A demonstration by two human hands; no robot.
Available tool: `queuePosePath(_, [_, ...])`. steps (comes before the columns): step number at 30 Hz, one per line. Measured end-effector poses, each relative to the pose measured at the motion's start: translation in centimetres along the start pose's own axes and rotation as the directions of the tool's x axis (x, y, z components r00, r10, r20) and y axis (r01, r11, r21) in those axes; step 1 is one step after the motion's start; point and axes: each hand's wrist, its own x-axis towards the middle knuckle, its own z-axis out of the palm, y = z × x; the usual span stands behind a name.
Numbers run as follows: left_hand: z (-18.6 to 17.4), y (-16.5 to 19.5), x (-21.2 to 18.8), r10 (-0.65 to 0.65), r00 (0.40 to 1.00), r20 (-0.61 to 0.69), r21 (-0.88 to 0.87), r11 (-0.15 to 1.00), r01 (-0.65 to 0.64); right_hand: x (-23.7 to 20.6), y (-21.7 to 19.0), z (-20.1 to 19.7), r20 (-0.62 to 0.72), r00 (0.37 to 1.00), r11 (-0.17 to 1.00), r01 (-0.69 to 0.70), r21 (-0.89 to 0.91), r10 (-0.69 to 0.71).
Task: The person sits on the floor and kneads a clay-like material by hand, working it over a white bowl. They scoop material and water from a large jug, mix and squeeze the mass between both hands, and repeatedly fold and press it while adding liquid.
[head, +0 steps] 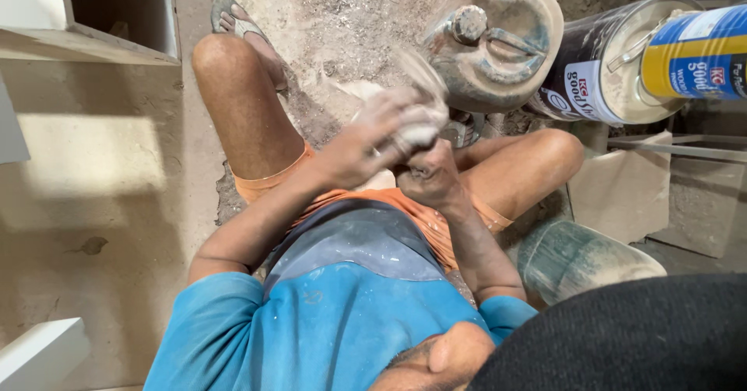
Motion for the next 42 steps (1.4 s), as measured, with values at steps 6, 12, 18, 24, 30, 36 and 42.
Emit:
queuePosePath(6, [0.8,1.4,0.6,0.044,0.979,0.198,0.251,0.963,-0.094,-0.5,-0.1,-1.4,0.138,0.979,0.971,0.169,-0.168,-0.147])
queuePosePath(12, [0.7,0.2,0.7,-0.412,0.833,0.368,0.262,0.906,0.333,0.0,-0.5,-2.0,0.317,0.901,0.889,0.38,-0.255,-0.295])
queuePosePath(18, [-1.3,-1.2,1.7,-0.39,0.881,0.268,-0.14,0.889,0.436,1.0,-2.7,-2.5,0.216,0.918,0.86,0.389,-0.331,-0.332])
queuePosePath(24, [-3.0,1.3,-0.6,-0.286,0.958,0.015,-0.238,0.93,0.281,0.1,-2.2,-2.9,0.111,0.961,0.919,0.275,-0.281,-0.253])
queuePosePath(30, [0.8,2.5,-0.5,0.268,0.963,0.013,-0.081,0.961,-0.266,0.0,-0.6,-2.1,-0.032,0.938,0.916,0.33,-0.227,-0.345])
queuePosePath(36, [3.3,0.6,-1.1,-0.022,0.998,0.06,-0.435,0.899,0.046,0.3,-2.0,-2.8,0.031,0.936,0.901,0.347,-0.259,-0.351])
queuePosePath(42, [4.4,-1.4,-1.5,-0.224,0.963,0.149,-0.627,0.732,0.267,1.3,-3.2,-3.3,0.145,0.903,0.833,0.43,-0.347,-0.405])
